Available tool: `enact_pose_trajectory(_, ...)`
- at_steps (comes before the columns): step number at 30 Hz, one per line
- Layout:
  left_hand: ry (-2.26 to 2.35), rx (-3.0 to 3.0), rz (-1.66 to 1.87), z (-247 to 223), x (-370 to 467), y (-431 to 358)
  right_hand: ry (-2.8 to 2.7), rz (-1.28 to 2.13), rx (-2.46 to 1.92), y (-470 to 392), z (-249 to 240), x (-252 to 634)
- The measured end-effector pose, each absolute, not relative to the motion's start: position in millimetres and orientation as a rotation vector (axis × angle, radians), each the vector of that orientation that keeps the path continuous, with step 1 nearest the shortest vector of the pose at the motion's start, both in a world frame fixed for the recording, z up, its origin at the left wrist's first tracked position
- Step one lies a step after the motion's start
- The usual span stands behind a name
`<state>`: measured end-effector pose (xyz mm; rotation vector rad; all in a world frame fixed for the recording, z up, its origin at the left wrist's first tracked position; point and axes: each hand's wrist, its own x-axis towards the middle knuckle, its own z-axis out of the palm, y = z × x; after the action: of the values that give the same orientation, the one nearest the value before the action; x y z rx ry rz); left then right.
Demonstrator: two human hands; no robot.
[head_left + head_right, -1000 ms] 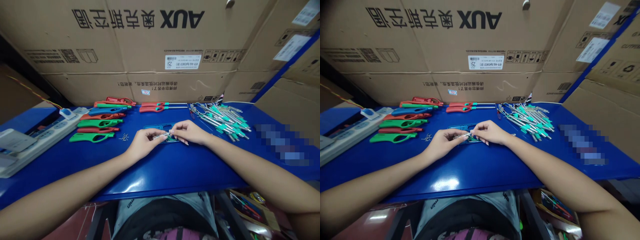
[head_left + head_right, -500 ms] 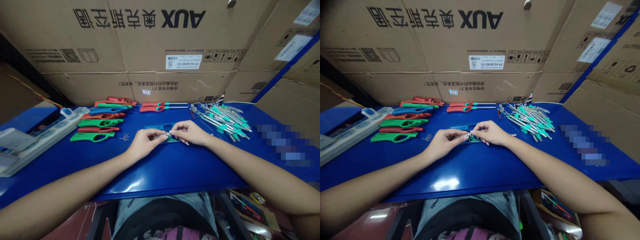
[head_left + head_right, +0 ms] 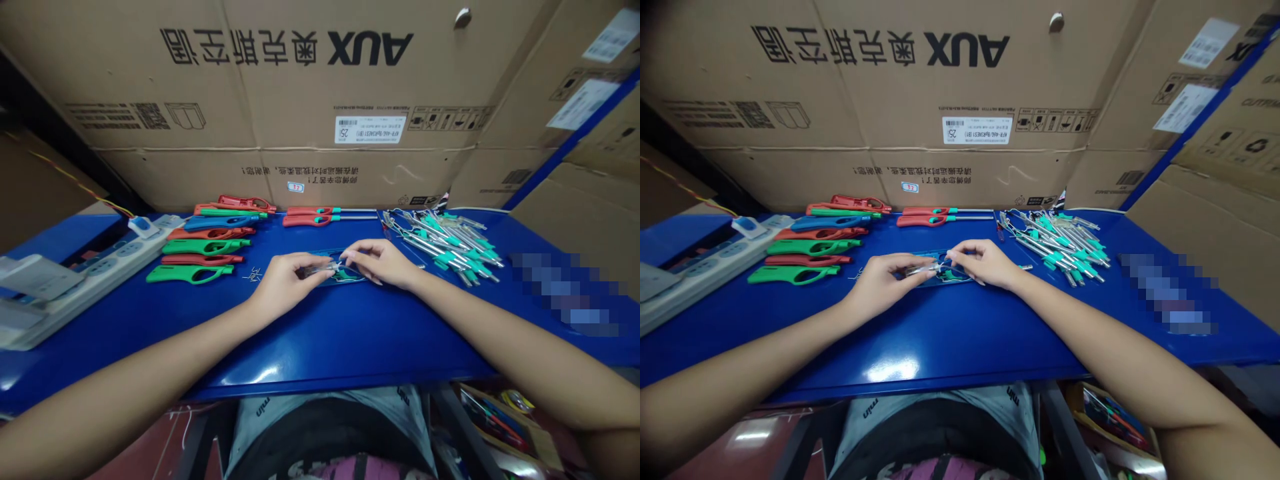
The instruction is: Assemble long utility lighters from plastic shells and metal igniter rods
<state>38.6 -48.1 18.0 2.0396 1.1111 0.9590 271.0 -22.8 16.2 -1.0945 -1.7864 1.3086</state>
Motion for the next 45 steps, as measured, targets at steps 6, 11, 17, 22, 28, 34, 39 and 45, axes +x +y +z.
enact_pose_trajectory(6,1.178,2.361,0.791,20,30,-43,-1.668,1.327,-1.094,-16,14,278)
enact_pose_trajectory(11,1.158,2.375,0.73,14,32,-42,-1.747,1.231,-1.126,-17,14,276)
enact_pose_trajectory(17,1.168,2.321,0.708,21,30,-43,-1.909,1.141,-1.056,-19,15,277)
enact_pose_trajectory(22,1.113,2.314,0.715,23,29,-40,-2.168,0.985,-0.955,-23,15,279)
enact_pose_trajectory(28,1.098,2.326,0.715,20,28,-40,-2.234,0.927,-0.926,-24,13,280)
enact_pose_trajectory(34,1.139,2.249,0.724,18,28,-37,-2.218,0.929,-0.91,-23,11,280)
enact_pose_trajectory(39,1.213,2.117,0.696,16,29,-35,-2.205,0.929,-0.897,-23,11,280)
enact_pose_trajectory(45,1.189,2.173,0.68,20,31,-38,-2.214,0.907,-0.875,-24,11,281)
